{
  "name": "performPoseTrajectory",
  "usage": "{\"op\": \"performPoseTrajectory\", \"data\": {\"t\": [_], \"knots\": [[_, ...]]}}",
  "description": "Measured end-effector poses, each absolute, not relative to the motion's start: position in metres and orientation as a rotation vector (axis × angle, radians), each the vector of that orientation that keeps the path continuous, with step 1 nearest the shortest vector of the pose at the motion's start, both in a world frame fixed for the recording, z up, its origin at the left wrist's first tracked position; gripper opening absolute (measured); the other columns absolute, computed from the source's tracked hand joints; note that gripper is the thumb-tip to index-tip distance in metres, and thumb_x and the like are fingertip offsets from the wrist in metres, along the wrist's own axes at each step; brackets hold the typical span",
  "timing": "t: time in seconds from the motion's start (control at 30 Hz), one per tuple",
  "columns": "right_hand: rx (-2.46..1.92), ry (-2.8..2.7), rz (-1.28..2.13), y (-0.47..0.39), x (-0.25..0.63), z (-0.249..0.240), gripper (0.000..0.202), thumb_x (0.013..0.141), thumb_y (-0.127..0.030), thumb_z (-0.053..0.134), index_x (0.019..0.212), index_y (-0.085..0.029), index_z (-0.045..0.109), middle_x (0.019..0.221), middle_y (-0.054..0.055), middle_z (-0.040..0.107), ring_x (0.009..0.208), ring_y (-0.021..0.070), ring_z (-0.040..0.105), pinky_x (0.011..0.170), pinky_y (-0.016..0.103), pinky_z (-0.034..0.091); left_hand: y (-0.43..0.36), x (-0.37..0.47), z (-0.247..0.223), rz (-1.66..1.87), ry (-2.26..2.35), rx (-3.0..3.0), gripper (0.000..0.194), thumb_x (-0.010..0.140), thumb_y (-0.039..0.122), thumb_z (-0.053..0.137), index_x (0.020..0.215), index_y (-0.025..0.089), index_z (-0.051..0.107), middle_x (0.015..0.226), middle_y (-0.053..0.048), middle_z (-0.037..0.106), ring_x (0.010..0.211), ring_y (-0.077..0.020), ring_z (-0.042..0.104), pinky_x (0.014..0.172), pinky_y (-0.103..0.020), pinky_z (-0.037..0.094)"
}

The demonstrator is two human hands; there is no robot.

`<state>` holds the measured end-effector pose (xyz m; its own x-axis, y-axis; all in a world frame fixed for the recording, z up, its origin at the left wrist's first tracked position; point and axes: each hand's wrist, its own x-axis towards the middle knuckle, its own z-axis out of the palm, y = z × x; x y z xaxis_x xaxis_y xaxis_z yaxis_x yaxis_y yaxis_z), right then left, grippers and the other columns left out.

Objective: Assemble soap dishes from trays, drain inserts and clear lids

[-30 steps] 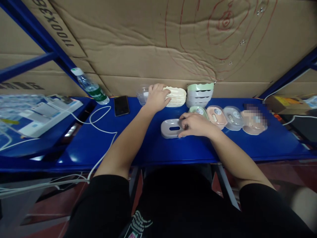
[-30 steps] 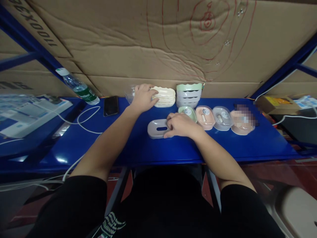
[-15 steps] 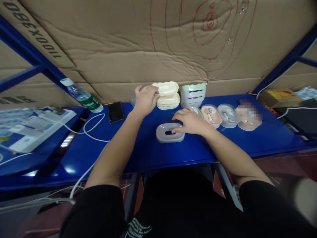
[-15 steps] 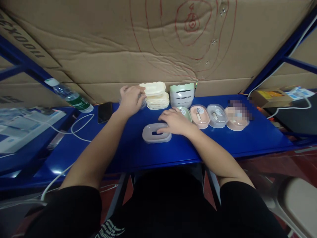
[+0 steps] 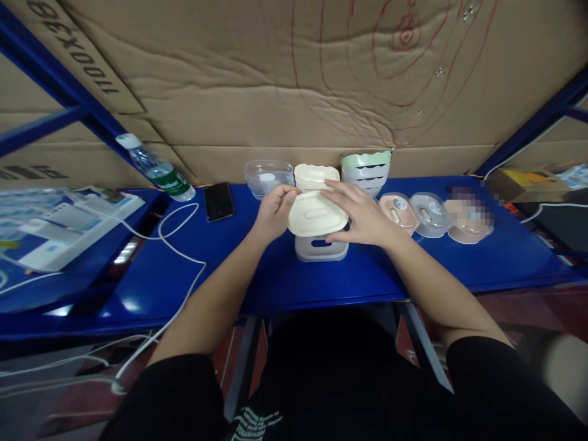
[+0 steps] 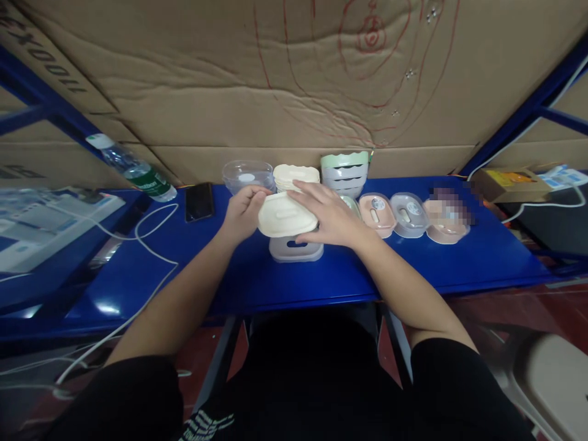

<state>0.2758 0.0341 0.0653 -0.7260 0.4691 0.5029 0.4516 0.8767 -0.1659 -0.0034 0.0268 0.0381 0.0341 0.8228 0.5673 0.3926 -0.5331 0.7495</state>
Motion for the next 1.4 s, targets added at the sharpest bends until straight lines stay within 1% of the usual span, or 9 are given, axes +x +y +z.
{"op": "performPoseTrajectory", "data": {"t": [0.27,0.37,0.6,0.87,1.0,1.07,1.17,1.3,1.4], "knots": [[-0.743,-2.606,0.067,0.034,0.269,0.053,0.102,0.084,-0.057,0.088,0.171,-0.023,0.048,0.17,0.021,0.053,0.153,0.047,0.052,0.125,0.068,0.045,0.033,-0.004,0.029,1.314,1.126,1.737,0.047,0.1,0.065,0.07,0.106,0.019,0.076,0.096,-0.008,0.082,0.082,-0.0197,0.073,0.069,-0.029,0.057],[-0.756,-2.587,0.09,0.034,0.27,0.055,0.102,0.083,-0.059,0.088,0.17,-0.023,0.049,0.169,0.021,0.053,0.153,0.047,0.052,0.125,0.068,0.045,0.031,-0.007,0.03,1.268,1.079,1.74,0.048,0.097,0.062,0.075,0.114,0.018,0.079,0.104,-0.01,0.084,0.085,-0.0199,0.075,0.07,-0.03,0.059],[-0.786,-2.658,0.288,0.028,0.27,0.064,0.104,0.08,-0.062,0.087,0.17,-0.025,0.05,0.156,0.017,0.062,0.14,0.0432,0.063,0.117,0.06,0.053,0.025,-0.011,0.035,1.044,1.075,1.972,0.044,0.096,0.057,0.076,0.116,0.018,0.084,0.103,-0.008,0.085,0.078,-0.0168,0.072,0.068,-0.028,0.056],[-0.778,-2.631,0.287,0.031,0.269,0.062,0.103,0.079,-0.061,0.088,0.168,-0.024,0.052,0.156,0.017,0.064,0.142,0.0434,0.061,0.119,0.061,0.05,0.031,-0.014,0.028,1.062,1.089,2.015,0.038,0.1,0.049,0.071,0.12,0.02,0.084,0.102,-0.008,0.085,0.076,-0.0165,0.07,0.067,-0.029,0.055],[-0.77,-2.625,0.282,0.032,0.269,0.061,0.103,0.079,-0.063,0.088,0.168,-0.025,0.052,0.156,0.017,0.064,0.141,0.0436,0.061,0.118,0.062,0.05,0.033,-0.015,0.025,1.044,1.084,2.015,0.043,0.103,0.054,0.068,0.123,0.019,0.082,0.107,-0.009,0.084,0.084,-0.0186,0.073,0.073,-0.031,0.058],[-0.79,-2.611,0.255,0.033,0.271,0.062,0.102,0.08,-0.063,0.087,0.167,-0.024,0.052,0.157,0.018,0.063,0.141,0.045,0.061,0.118,0.063,0.05,0.036,-0.017,0.023,1.066,1.048,1.961,0.053,0.103,0.061,0.068,0.133,0.018,0.077,0.118,-0.012,0.083,0.095,-0.0217,0.076,0.081,-0.034,0.061],[-0.868,-2.525,0.143,0.038,0.278,0.067,0.1,0.081,-0.065,0.087,0.165,-0.022,0.054,0.158,0.02,0.062,0.144,0.0482,0.058,0.12,0.068,0.048,0.036,-0.021,0.021,1.035,0.931,1.898,0.085,0.096,0.071,0.075,0.16,0.02,0.056,0.142,-0.02,0.075,0.122,-0.0315,0.076,0.097,-0.043,0.063],[-0.96,-2.317,0.011,0.046,0.295,0.077,0.104,0.084,-0.076,0.08,0.167,-0.022,0.048,0.16,0.021,0.06,0.147,0.0511,0.054,0.122,0.072,0.045,0.027,-0.021,0.019,0.723,0.908,2.1,0.141,0.064,0.071,0.1,0.177,0.023,0.031,0.161,-0.028,0.061,0.15,-0.0464,0.061,0.115,-0.06,0.057],[-0.954,-2.219,-0.015,0.047,0.303,0.082,0.108,0.088,-0.084,0.071,0.172,-0.025,0.039,0.164,0.02,0.055,0.15,0.051,0.05,0.124,0.073,0.042,0.017,-0.015,0.019,0.501,1.0,2.298,0.155,0.048,0.068,0.106,0.177,0.022,0.035,0.165,-0.03,0.057,0.155,-0.0549,0.053,0.121,-0.072,0.049]]}}
